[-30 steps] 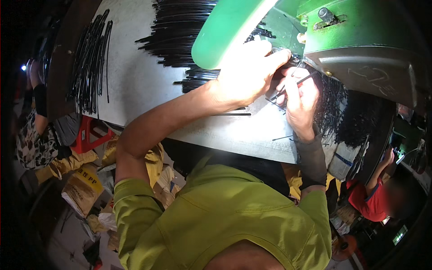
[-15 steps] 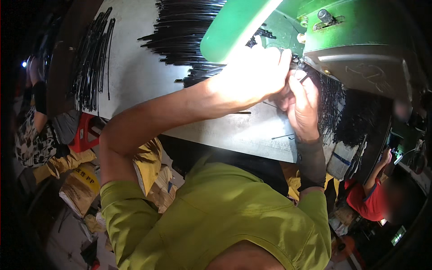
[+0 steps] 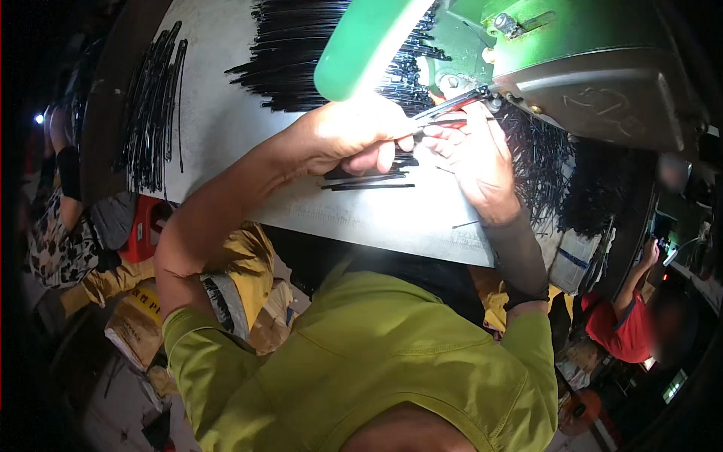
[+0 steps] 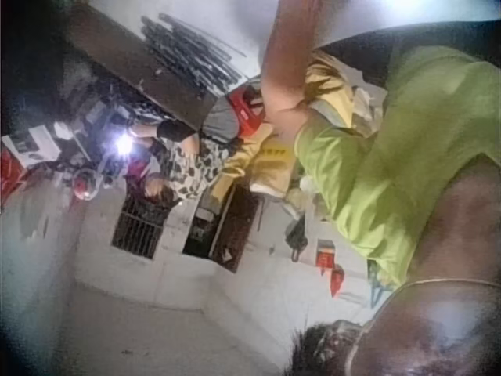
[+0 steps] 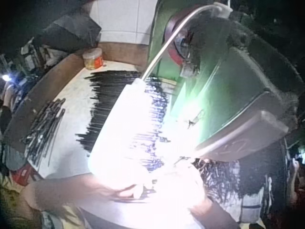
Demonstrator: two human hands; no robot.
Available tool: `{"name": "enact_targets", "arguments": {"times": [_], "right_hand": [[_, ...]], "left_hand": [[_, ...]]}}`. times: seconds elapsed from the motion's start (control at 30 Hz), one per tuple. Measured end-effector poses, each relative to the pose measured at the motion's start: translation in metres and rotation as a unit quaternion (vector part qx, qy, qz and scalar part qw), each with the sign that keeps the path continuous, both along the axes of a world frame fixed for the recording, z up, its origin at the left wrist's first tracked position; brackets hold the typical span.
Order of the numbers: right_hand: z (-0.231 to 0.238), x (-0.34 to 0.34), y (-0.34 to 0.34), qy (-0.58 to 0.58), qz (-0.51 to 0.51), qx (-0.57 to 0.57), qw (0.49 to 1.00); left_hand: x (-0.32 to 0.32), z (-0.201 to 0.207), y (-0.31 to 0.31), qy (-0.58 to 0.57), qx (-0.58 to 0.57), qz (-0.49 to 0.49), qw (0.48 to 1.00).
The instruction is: The person joins small metal components onto plastic rods using a specialized press machine.
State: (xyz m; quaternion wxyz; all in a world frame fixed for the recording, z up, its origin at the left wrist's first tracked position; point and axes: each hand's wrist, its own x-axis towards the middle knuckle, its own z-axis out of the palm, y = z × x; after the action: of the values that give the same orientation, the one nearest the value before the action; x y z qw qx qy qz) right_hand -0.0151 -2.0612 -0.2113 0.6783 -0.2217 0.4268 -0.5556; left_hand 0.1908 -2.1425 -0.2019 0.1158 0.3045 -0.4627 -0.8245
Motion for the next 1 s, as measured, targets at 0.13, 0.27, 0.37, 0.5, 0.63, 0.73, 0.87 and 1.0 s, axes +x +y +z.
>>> {"name": "enact_targets", "arguments": {"times": [0.13, 0.27, 0.37, 0.5, 0.63, 0.73, 0.87, 1.0], "right_hand": [[0.000, 0.002, 0.001, 0.070, 0.005, -0.048, 0.996], [0.002, -0.002, 0.009, -0.091, -0.060, -0.019, 0.994], [-0.008, -0.030, 0.013, -0.119, -0.116, -0.063, 0.984], [-0.015, -0.049, 0.006, -0.107, -0.176, -0.096, 0.974], [-0.011, -0.046, -0.003, -0.079, -0.207, -0.085, 0.972], [-0.010, -0.045, -0.006, -0.063, -0.202, -0.096, 0.973], [-0.005, -0.040, -0.007, -0.023, -0.204, -0.097, 0.974], [-0.012, -0.040, -0.005, -0.034, -0.203, -0.107, 0.973]], "left_hand": [[-0.004, 0.005, 0.002, -0.029, -0.099, -0.032, 0.994], [-0.010, 0.012, 0.004, -0.080, -0.532, -0.021, 0.843], [-0.002, -0.010, 0.005, 0.042, -0.086, 0.122, 0.988], [-0.015, -0.023, 0.012, 0.160, 0.140, 0.244, 0.946], [-0.057, -0.020, 0.013, 0.269, 0.164, 0.306, 0.898], [-0.067, -0.023, 0.005, 0.292, 0.160, 0.266, 0.905], [-0.073, -0.018, 0.006, 0.312, 0.150, 0.312, 0.885], [-0.065, -0.028, 0.005, 0.324, 0.115, 0.298, 0.891]]}}
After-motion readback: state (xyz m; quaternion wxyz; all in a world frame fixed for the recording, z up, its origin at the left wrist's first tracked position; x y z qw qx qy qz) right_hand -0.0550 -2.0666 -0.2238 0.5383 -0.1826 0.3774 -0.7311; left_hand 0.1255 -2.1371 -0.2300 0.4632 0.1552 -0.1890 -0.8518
